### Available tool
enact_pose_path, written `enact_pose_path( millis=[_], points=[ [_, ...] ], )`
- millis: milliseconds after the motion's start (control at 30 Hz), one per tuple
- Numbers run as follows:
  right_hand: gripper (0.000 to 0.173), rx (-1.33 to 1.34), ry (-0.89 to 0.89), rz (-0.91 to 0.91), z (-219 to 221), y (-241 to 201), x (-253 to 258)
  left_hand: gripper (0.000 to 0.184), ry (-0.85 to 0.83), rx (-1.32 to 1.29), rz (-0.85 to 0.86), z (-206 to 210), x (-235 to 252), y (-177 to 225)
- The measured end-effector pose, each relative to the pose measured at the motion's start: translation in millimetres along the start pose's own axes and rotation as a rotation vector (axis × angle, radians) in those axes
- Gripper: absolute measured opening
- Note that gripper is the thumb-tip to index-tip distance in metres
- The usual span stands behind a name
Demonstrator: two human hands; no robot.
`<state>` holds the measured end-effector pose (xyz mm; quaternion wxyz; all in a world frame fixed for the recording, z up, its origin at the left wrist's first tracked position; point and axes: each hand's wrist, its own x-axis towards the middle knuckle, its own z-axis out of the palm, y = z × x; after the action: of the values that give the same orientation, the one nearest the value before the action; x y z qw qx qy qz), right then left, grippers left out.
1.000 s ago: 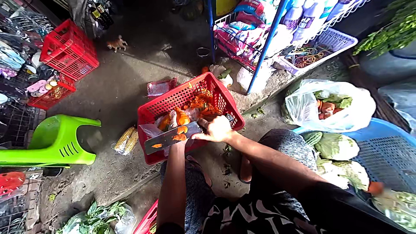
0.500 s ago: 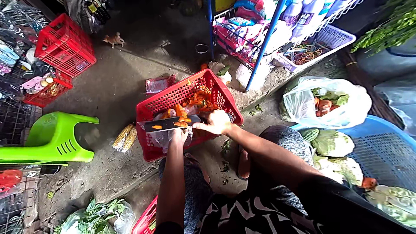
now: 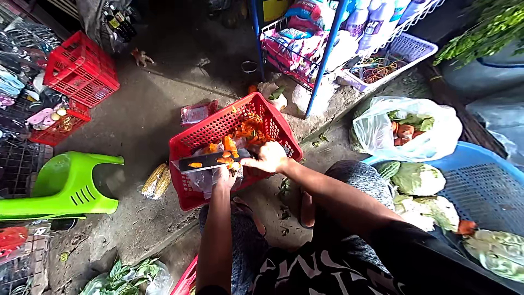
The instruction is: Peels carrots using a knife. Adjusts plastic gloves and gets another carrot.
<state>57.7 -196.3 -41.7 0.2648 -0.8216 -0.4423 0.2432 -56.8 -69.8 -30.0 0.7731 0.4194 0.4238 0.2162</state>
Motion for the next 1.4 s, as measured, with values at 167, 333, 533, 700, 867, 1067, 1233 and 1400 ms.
enact_pose_path(
  millis=[167,333,533,700,867,1067,1233,1400],
  points=[
    [0.081,0.109,0.060,0.309,-18.1,18.0,20.8,0.047,-0.263,-0.033,-0.010,-12.2,8.8,4.3],
    [0.077,0.195,0.048,0.202,-17.5,-1.0,4.7,0.037,-0.120,-0.129,0.009,-5.5,17.2,8.2],
    [0.101,-0.096,0.128,-0.170,12.2,-13.0,-15.0,0.035,-0.214,-0.317,0.020,-23.2,26.6,6.7],
    [0.097,-0.127,0.296,-0.281,30.2,-8.0,-6.4,0.035,-0.190,-0.366,0.034,-13.8,1.4,3.5],
    [0.095,-0.039,0.093,0.010,11.2,8.2,4.6,0.035,-0.050,-0.394,0.001,-9.7,17.9,4.2],
    [0.098,0.017,0.102,-0.072,9.8,-6.1,-3.2,0.027,-0.034,-0.313,-0.011,-3.4,6.2,3.2],
    [0.087,0.095,0.051,0.087,-4.5,4.8,3.8,0.037,-0.102,-0.243,-0.016,-8.2,13.3,2.9],
    [0.092,0.078,0.088,-0.034,6.2,-6.4,-5.7,0.032,-0.029,-0.281,-0.030,-6.7,4.6,1.3]
  ],
)
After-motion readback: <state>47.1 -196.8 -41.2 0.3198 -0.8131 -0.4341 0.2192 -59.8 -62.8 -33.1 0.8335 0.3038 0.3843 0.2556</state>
